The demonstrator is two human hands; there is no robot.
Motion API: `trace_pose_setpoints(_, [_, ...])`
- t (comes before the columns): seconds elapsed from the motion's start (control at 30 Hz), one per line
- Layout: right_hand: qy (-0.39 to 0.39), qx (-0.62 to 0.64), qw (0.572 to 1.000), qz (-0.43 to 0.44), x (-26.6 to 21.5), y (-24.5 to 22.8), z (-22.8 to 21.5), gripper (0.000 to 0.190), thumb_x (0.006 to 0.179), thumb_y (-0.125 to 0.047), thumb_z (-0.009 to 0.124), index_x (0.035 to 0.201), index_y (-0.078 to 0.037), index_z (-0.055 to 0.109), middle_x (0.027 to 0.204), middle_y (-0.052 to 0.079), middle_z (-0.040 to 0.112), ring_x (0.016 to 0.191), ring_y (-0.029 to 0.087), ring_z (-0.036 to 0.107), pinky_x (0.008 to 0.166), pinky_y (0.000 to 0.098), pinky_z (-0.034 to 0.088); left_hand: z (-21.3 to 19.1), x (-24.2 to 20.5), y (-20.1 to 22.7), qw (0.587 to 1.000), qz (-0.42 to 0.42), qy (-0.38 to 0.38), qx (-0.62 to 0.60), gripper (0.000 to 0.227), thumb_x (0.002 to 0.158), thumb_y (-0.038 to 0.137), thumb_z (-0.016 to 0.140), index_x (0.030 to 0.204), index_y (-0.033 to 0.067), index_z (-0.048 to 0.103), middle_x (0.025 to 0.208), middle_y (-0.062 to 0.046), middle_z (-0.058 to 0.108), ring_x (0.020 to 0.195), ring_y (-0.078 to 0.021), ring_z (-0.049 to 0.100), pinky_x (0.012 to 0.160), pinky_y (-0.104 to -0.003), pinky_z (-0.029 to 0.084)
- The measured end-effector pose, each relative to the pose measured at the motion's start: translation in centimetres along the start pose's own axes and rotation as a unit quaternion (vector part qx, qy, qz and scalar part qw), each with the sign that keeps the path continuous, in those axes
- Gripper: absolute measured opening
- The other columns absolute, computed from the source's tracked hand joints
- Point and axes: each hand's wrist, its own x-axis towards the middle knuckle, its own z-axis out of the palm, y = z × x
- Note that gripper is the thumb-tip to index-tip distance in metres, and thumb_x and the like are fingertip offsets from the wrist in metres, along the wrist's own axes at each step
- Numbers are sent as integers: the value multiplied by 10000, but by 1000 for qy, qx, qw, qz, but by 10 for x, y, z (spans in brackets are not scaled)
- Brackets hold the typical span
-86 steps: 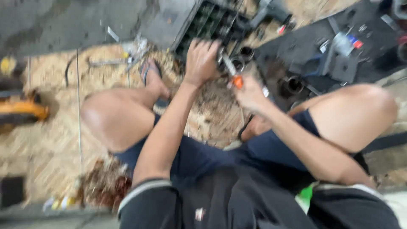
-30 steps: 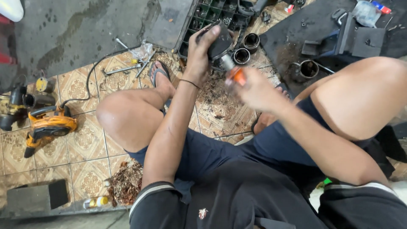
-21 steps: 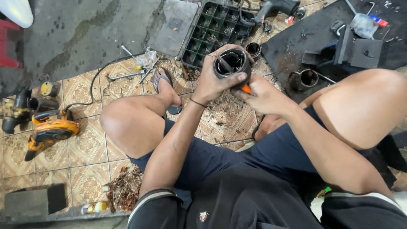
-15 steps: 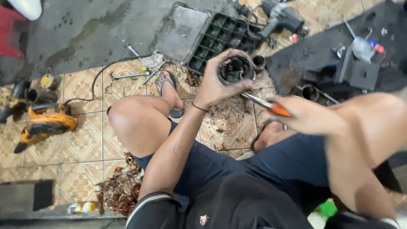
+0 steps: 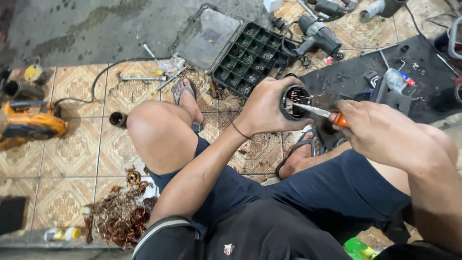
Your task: The person sits on the floor and uses a screwdriver to scrape and remove copper wire debris from the inside of a cylindrical motor housing. They repeatedly rotate the housing and scrape different sections, occasionally shaking out loose debris onto the floor.
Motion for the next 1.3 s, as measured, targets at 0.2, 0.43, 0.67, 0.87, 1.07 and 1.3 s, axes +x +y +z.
trace_pose_setpoints(0.2, [5,61,998,35,11,-14,-4,288,982,-362,624,986,-80,563,791,137,709,676,361,696,635,466,530,17,-5,-29,998,-19,0,65,677,685,575,816,1135,85,690,894,13,752,759,-118,677,903,-358,480])
trace_pose_setpoints(0.43, [-84,137,971,174,5,13,-11,275,970,-382,616,1109,-166,712,1011,88,826,907,275,768,832,373,533,8,-5,-68,984,48,27,171,632,709,596,822,1117,133,685,968,7,798,877,-169,756,980,-421,426])
trace_pose_setpoints(0.67, [-95,112,972,184,25,74,1,619,935,-352,658,1481,-95,516,1337,131,690,1126,318,715,1006,424,525,-4,-7,-43,988,23,-93,-119,522,730,441,837,1059,68,678,972,-62,759,835,-196,765,818,-316,630])
trace_pose_setpoints(0.87, [-102,122,977,144,-2,33,4,399,956,-311,632,1301,-148,516,1147,61,694,951,250,733,905,376,567,-22,-7,-37,997,12,-41,61,644,681,557,839,1112,101,697,1015,-10,782,865,-185,737,940,-428,421])
trace_pose_setpoints(1.07, [-51,65,996,32,3,25,5,233,950,-360,619,1073,-162,611,786,40,751,626,250,707,640,382,537,-14,-2,-39,983,16,-30,180,679,684,596,818,1147,118,685,1022,-21,790,881,-183,717,928,-403,399])
trace_pose_setpoints(1.3, [-48,120,992,1,14,-13,-22,230,935,-46,494,1090,-127,645,749,54,778,430,124,684,317,255,547,-5,-3,-36,986,26,-31,161,674,682,592,824,1128,106,685,956,-14,770,821,-165,689,879,-379,414])
